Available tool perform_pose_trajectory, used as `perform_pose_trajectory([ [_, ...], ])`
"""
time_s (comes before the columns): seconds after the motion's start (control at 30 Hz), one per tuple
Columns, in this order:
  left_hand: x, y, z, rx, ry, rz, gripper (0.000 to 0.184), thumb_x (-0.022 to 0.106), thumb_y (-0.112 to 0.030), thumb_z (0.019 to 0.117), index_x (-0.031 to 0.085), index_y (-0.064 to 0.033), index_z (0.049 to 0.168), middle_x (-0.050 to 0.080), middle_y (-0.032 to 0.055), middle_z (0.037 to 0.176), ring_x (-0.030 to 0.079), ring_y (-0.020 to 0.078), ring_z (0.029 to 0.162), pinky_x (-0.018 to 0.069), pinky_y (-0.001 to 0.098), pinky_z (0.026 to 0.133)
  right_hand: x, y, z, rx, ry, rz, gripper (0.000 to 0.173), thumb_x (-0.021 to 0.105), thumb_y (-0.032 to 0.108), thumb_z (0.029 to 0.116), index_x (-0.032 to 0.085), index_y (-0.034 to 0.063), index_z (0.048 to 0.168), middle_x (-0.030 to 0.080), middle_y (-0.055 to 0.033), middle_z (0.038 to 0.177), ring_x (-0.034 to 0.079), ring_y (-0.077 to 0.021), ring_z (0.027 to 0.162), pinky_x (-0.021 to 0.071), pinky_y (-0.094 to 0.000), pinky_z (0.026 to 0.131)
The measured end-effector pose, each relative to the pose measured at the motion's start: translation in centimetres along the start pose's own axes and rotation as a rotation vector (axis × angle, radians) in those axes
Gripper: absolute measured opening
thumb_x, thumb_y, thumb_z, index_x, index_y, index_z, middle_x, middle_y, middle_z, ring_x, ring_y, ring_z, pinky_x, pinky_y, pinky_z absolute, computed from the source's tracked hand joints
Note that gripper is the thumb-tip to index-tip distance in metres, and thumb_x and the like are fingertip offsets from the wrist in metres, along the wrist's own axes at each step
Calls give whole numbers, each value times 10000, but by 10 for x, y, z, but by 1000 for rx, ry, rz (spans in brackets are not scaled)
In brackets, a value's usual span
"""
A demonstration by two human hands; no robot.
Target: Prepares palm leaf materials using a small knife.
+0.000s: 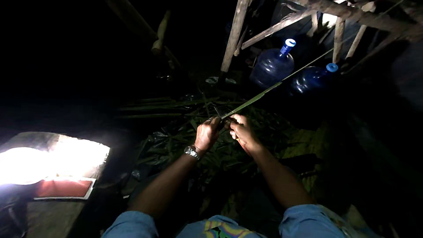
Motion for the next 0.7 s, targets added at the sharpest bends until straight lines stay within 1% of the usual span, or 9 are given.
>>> perform_pose_trajectory([
  [0.07,-3,-2,0,-4,13,14,302,629,-12,927,696,69,1210,726,256,1096,731,415,963,575,572,859,-4,2,1,-34,-38,-52,126,519,-18,1029,602,-23,1124,590,-50,802,435,-27,488,389,-165,448],
  [0.13,-4,-4,1,16,-6,34,310,625,-4,922,696,62,1216,725,251,1106,732,411,964,578,573,842,-5,3,1,-46,-67,-54,124,524,-31,1021,610,-33,1110,576,-49,793,443,-31,500,396,-167,459],
  [0.23,-5,-5,2,43,-29,80,331,641,10,898,700,37,1222,727,236,1082,731,405,944,585,564,792,-5,2,3,-67,-134,-15,68,528,-48,1006,577,-6,1028,539,-29,738,447,-35,503,406,-173,471],
  [0.33,-8,-4,3,32,-9,70,327,664,-16,902,700,30,1223,729,230,1075,732,399,950,582,576,806,-10,4,7,-96,-232,60,111,543,-73,975,571,11,1042,538,-20,746,443,-36,498,409,-178,469],
  [0.43,-10,0,1,11,21,59,331,672,-44,901,709,14,1225,738,222,1055,734,402,917,576,590,798,-26,12,13,-137,-304,179,195,506,-134,934,564,21,1039,547,-14,716,399,-32,439,374,-173,407],
  [0.53,-16,2,3,-11,39,57,300,655,-44,916,725,-20,1207,742,206,996,732,403,873,570,600,765,-46,20,15,-195,-329,280,216,493,-140,944,562,50,1019,550,-5,697,395,-28,421,380,-169,388],
  [0.6,-20,5,4,-21,45,53,331,664,-20,888,729,-32,1213,744,210,992,729,416,872,560,619,764,-63,24,15,-237,-355,313,209,493,-121,963,563,74,993,537,12,662,395,-30,418,380,-170,391],
  [0.67,-23,7,4,-41,46,57,355,664,-15,882,733,-53,1228,746,210,1001,725,428,877,548,637,768,-82,27,16,-285,-392,331,216,475,-119,964,565,74,998,532,20,652,386,-27,410,371,-170,383],
  [0.7,-24,8,4,-55,53,59,353,665,-15,886,735,-60,1229,746,211,1012,722,434,887,544,647,778,-92,29,16,-311,-407,329,224,466,-111,969,574,70,1046,539,22,671,382,-21,413,365,-164,381],
])
Point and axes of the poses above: each hand's wrist, its own z-axis towards the middle knuckle, its own x-axis out of the palm, y = z × x, the point moved 1 cm from there along z, towards the middle knuckle
